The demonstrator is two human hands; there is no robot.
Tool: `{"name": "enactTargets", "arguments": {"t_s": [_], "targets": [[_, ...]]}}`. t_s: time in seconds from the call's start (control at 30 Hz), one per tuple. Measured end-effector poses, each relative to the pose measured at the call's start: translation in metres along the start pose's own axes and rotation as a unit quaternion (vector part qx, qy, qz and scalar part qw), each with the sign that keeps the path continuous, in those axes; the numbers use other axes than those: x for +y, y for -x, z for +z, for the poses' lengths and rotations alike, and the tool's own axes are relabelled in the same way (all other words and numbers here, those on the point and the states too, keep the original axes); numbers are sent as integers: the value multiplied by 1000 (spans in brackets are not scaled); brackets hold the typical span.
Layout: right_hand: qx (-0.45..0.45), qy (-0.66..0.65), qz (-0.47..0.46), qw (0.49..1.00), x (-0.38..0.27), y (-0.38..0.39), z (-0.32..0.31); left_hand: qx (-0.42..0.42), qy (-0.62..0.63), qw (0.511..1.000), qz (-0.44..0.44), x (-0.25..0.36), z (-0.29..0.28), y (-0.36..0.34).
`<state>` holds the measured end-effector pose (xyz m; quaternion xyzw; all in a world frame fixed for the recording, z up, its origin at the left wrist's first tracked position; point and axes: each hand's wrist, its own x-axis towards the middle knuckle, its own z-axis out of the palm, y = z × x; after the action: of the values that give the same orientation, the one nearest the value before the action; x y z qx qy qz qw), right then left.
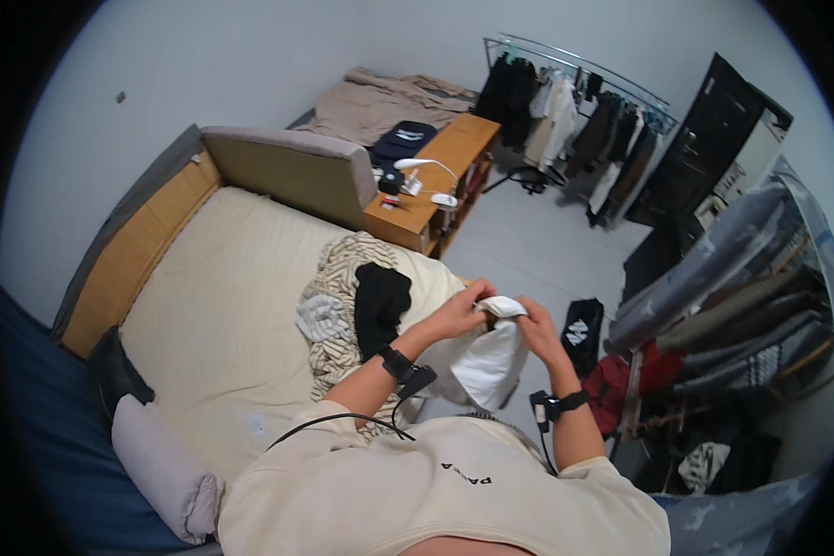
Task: The person is tidying the bed, folding a large white pillow, arranging other pillows, and folding clothes on the bed.
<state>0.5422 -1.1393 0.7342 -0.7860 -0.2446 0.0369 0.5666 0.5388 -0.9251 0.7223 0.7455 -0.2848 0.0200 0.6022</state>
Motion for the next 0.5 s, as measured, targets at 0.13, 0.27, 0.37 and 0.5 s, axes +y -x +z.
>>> {"name": "enactTargets", "arguments": {"t_s": [0.13,0.27,0.37,0.5], "targets": [[-54,-141,35,988,-8,-22,-34,-56,-21,988,-141,-30,9,-9],[-93,-130,4,987,9,-32,-68,-47,-32,983,-174,-58,34,-34],[-67,-126,8,990,46,-31,-108,-21,-136,977,-166,-69,55,-67],[-5,-89,46,995,81,-20,-176,92,-217,971,-39,-91,63,-128]]}}
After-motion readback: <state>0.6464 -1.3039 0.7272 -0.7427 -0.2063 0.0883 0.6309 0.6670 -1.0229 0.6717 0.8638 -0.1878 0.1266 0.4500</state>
